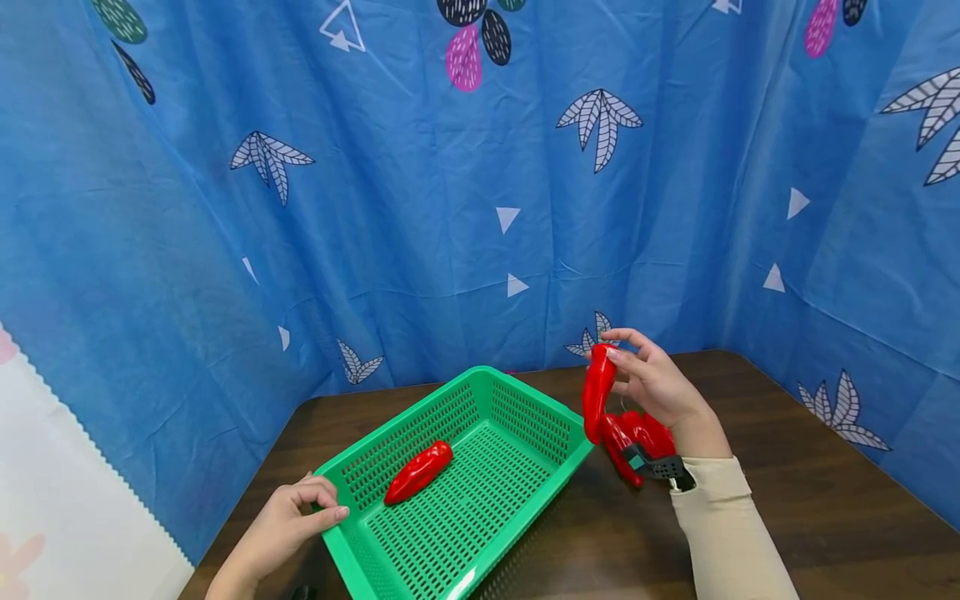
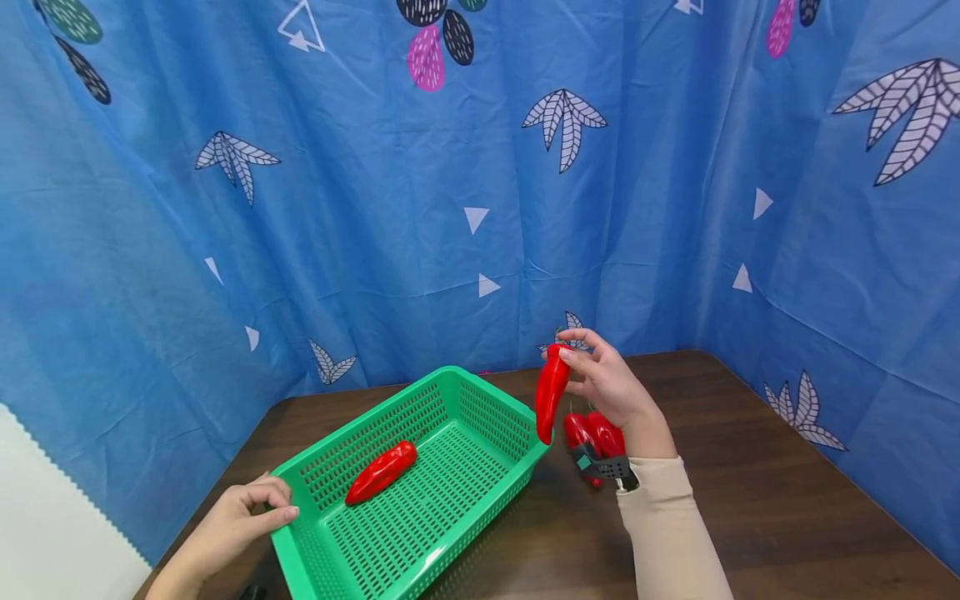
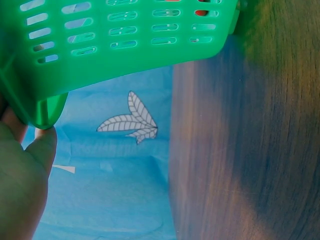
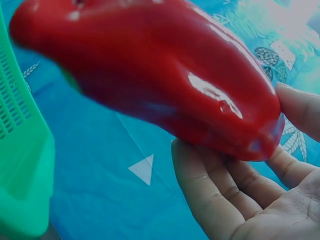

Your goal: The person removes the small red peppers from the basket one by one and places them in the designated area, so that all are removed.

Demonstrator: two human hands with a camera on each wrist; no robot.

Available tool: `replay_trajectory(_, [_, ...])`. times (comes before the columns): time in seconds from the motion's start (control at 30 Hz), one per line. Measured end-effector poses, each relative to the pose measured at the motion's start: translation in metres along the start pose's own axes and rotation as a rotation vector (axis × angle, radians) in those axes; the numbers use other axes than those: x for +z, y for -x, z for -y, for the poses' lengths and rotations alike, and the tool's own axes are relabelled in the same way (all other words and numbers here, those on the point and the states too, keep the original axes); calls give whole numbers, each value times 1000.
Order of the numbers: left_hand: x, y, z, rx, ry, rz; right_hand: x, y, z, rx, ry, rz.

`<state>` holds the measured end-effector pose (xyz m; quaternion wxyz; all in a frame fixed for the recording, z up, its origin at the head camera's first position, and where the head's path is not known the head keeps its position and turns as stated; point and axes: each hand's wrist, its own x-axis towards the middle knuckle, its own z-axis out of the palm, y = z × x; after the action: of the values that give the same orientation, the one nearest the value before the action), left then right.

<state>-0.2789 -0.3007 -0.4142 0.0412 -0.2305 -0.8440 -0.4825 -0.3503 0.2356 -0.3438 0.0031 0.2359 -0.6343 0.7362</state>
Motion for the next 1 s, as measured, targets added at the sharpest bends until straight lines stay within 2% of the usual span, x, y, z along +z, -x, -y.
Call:
replay_trajectory(0.23, [0, -1, -1, -9, -4, -3, -5, 3, 3, 20, -16, -40])
replay_trajectory(0.5, [-1, -1, -1, -4, 1, 5, -9, 7, 4, 26, -2, -37])
replay_trajectory(0.7, [0, -2, -4, -13, 17, 17, -10, 11, -2, 73, 79, -46])
replay_trajectory(0.87, [2, -3, -4, -18, 12, 22, -9, 13, -6, 109, 177, -24])
replay_trajectory(1.0, [0, -1, -5, -38, -1, 8, -7, 11, -8, 111, 208, -6])
